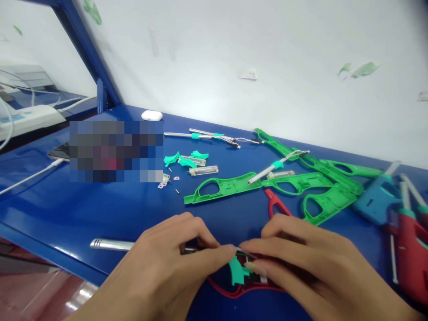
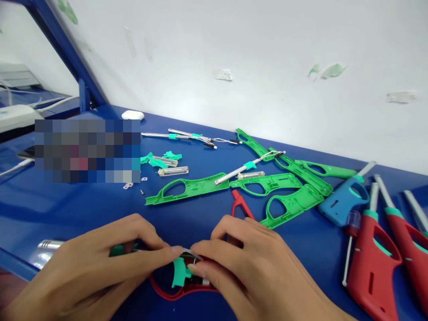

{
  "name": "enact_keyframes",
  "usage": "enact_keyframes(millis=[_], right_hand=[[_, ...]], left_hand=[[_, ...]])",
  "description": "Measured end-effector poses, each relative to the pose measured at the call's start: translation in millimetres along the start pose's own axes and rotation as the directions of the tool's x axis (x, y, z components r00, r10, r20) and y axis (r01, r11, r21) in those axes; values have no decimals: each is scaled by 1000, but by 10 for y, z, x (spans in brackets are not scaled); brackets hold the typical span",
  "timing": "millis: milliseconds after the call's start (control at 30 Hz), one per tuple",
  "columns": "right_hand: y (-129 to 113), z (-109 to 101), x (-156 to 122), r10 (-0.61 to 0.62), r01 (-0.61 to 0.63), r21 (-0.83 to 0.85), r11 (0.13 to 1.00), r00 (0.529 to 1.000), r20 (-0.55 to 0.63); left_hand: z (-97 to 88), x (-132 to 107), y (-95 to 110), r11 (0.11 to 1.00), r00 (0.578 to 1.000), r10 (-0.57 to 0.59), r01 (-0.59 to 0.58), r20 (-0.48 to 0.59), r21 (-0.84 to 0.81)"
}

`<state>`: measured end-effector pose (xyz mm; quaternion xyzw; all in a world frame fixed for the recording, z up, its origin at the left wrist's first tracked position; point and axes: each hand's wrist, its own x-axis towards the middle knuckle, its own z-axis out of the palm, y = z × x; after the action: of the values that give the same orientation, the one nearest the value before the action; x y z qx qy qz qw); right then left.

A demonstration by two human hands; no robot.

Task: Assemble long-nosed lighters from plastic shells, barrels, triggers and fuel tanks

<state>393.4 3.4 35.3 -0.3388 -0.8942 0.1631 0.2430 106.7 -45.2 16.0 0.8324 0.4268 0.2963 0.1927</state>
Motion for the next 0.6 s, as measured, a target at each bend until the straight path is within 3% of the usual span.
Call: enact_keyframes(millis=[133, 367, 533, 600], right_hand=[[-29, -14, 52, -36, 37, 23, 999, 999, -41], [20, -16, -85, -56, 55, 26, 998, 998, 23], [19, 65, -64, -51, 56, 54, 997, 993, -103], [27, 67, -62, -66, 69, 31, 997, 993, -94]], left_hand=[[34, -3, -13, 996, 999, -45, 45, 6, 82], [62, 102, 15, 999, 999, -4, 2, -42, -49], [49, 98, 34, 998, 999, -39, 38, -28, -47], [50, 86, 32, 999, 999, -30, 29, -34, -46]])
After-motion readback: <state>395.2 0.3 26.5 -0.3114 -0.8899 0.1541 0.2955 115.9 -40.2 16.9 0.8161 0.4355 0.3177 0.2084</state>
